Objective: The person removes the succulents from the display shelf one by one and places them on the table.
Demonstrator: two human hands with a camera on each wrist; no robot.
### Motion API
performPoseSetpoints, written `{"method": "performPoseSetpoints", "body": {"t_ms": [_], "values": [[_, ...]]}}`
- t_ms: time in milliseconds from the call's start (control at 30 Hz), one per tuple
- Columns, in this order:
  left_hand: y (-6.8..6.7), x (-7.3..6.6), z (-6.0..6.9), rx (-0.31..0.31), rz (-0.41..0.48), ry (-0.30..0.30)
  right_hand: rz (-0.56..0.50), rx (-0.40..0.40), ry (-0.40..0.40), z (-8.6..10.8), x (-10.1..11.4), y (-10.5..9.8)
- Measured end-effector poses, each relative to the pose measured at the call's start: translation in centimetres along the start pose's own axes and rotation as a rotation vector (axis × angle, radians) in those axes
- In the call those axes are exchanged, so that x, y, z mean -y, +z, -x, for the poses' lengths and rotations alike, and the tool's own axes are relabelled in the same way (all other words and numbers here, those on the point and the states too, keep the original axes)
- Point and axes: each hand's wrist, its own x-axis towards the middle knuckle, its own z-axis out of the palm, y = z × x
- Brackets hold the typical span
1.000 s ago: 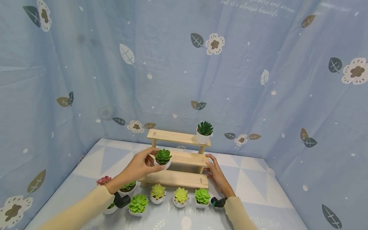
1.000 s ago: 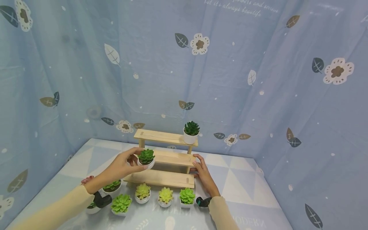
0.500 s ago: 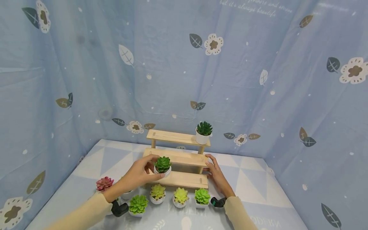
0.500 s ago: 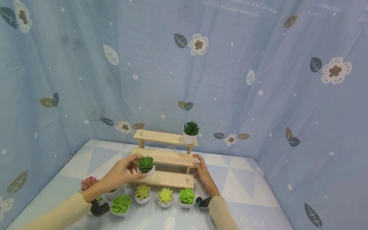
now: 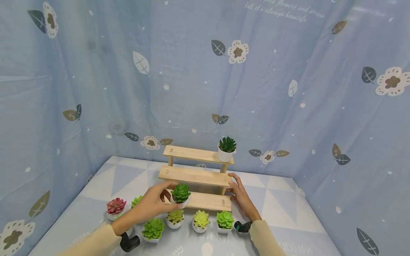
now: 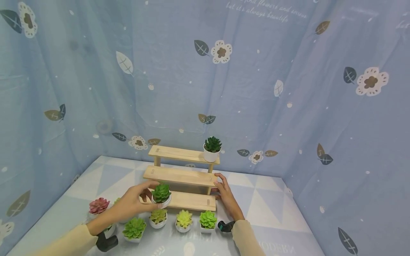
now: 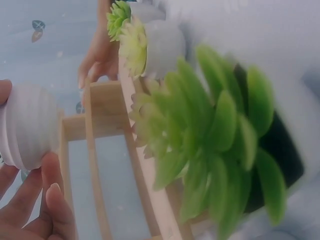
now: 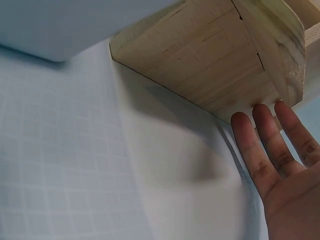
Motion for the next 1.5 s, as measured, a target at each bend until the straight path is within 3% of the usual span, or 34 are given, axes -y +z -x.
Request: {"method": "performPoseSetpoints", "body": {"t_ms": [867,1233,1500], "values": [[1.3,0.6,2.4,0.074,0.003,0.013,-0.011,-0.004,0.002,0.0,0.3,0.1],[2.5,1.3,3.1,0.142,-0.027,0.054,-0.010,-0.008,0.006,-0.1,0.2,0.0],[3.6,1.5,3.4,0.163,-0.110,0.054,-0.012,-0.010,0.006,0.1,0.2,0.2]]}}
